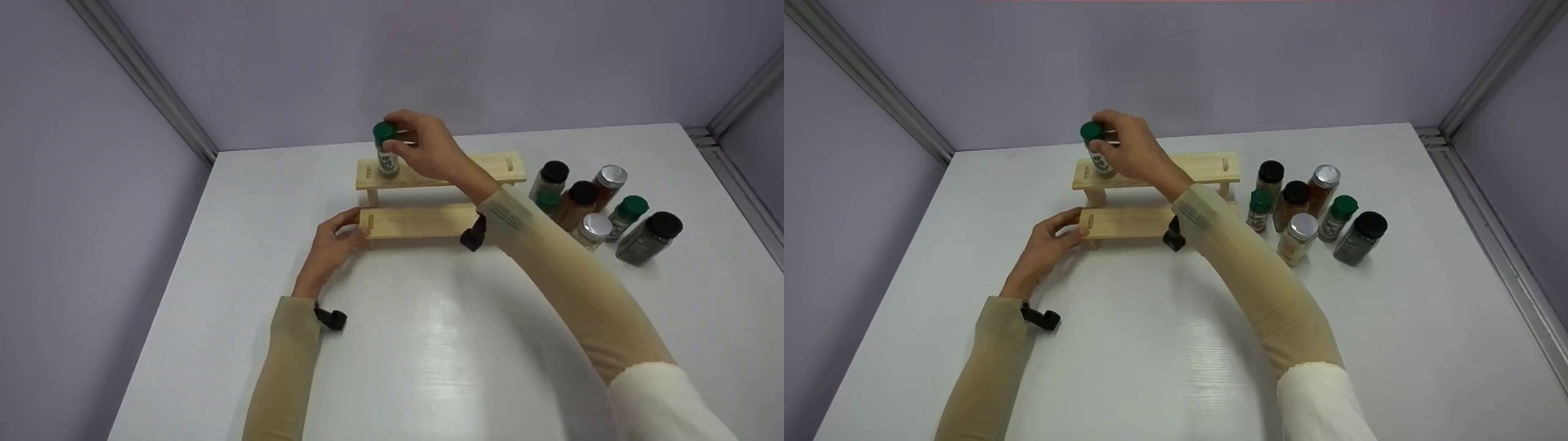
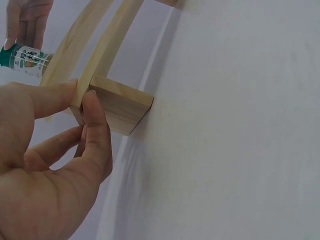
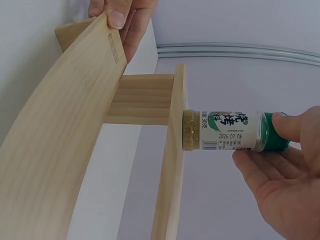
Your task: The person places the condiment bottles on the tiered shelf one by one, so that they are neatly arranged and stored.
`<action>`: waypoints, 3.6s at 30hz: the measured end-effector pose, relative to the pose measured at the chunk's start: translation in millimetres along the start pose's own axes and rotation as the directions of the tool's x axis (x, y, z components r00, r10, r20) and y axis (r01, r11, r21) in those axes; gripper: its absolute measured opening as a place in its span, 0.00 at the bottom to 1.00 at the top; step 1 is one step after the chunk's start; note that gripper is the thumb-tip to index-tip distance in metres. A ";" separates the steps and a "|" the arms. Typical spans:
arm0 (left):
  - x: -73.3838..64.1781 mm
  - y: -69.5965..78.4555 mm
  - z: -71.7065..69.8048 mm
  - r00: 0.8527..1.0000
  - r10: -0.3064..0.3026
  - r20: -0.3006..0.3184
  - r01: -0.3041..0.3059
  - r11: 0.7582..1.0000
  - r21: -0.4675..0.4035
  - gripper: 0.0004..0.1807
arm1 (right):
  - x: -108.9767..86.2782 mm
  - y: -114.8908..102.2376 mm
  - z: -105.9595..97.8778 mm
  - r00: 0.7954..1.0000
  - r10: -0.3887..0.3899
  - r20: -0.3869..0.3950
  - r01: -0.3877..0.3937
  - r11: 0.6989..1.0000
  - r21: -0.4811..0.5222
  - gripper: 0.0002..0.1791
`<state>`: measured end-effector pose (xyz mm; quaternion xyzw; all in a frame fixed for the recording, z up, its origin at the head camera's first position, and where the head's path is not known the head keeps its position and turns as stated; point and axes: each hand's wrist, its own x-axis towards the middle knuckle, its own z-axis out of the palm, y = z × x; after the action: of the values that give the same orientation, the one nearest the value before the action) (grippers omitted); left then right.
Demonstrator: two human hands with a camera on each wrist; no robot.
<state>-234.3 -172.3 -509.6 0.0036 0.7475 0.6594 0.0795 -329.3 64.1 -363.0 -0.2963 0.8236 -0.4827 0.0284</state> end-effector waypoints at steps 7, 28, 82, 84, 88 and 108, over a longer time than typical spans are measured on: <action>2.3 -0.1 -0.9 1.000 0.005 0.003 -0.005 1.000 0.007 0.33 | 0.2 -3.9 -5.7 1.000 0.030 0.002 -0.030 1.000 0.010 0.29; 2.6 2.8 -1.4 1.000 -0.013 -0.013 0.014 1.000 0.009 0.33 | -61.9 -29.2 -81.6 0.985 -0.135 -0.110 0.124 0.987 -0.106 0.24; 5.6 -1.3 9.6 0.994 -0.072 -0.078 0.060 0.987 -0.147 0.30 | -276.5 75.9 -154.7 0.903 0.138 -0.406 -0.248 0.941 -0.231 0.29; 5.9 -1.3 9.5 0.995 -0.068 -0.076 0.056 0.987 -0.149 0.29 | -277.9 79.7 -151.2 0.902 0.133 -0.411 -0.247 0.939 -0.239 0.29; 5.8 -1.7 9.7 0.996 -0.061 -0.069 0.049 0.986 -0.162 0.30 | -279.9 87.9 -145.1 0.907 0.113 -0.407 -0.239 0.932 -0.274 0.31; 6.1 -1.0 9.5 0.993 -0.080 -0.090 0.074 0.995 -0.062 0.28 | -287.9 114.8 -121.9 0.895 0.189 -0.405 -0.320 0.903 -0.286 0.30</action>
<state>-239.1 -162.4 -512.4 -0.0580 0.7304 0.6769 0.0704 -185.8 348.5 -460.1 -0.0888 0.9179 -0.3693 -0.1149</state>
